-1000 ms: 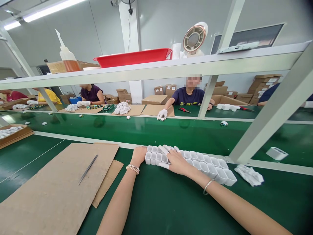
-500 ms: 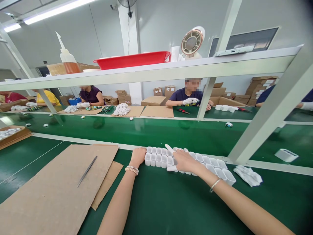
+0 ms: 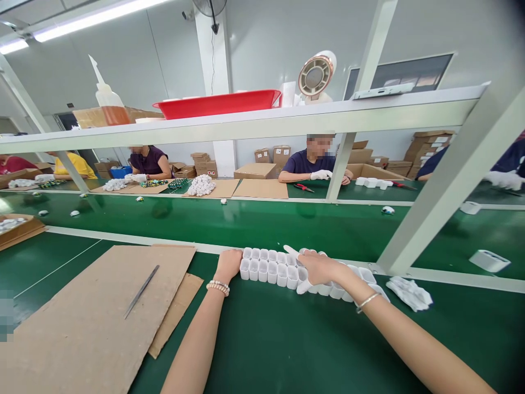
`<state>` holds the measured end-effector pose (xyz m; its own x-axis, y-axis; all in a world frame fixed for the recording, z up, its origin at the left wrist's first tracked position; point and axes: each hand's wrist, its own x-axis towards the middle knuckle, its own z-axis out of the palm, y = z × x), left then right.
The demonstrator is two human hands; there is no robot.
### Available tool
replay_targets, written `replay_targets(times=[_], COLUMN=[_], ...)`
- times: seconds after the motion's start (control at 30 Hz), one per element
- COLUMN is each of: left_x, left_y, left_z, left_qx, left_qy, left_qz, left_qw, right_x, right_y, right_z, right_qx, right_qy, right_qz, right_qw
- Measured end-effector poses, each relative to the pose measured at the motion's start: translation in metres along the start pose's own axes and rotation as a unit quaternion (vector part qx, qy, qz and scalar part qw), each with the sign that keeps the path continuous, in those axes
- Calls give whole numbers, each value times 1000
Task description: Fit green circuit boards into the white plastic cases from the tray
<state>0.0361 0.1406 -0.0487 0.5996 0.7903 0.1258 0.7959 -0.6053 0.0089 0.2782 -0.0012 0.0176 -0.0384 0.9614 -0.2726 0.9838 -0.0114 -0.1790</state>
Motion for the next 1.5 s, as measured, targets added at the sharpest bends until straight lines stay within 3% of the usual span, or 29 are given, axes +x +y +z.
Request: replay_targets(times=[0.47, 0.7, 1.2, 1.5], left_x=[1, 0, 1, 1], left_y=[-2, -1, -2, -1], left_z=[3, 1, 2, 0], left_qx=[0, 0, -1, 3], left_qy=[0, -1, 5, -2], left_qz=[-3, -2, 2, -1], left_qw=[1000, 1000, 1000, 1000], right_x=[-5, -9, -7, -13], right_y=[11, 3, 23, 24], right_z=[-11, -16, -18, -25], right_qx=[-71, -96, -97, -83], right_qy=[-72, -81, -137, -135], right_qz=[17, 30, 74, 71], right_qw=[995, 992, 983, 985])
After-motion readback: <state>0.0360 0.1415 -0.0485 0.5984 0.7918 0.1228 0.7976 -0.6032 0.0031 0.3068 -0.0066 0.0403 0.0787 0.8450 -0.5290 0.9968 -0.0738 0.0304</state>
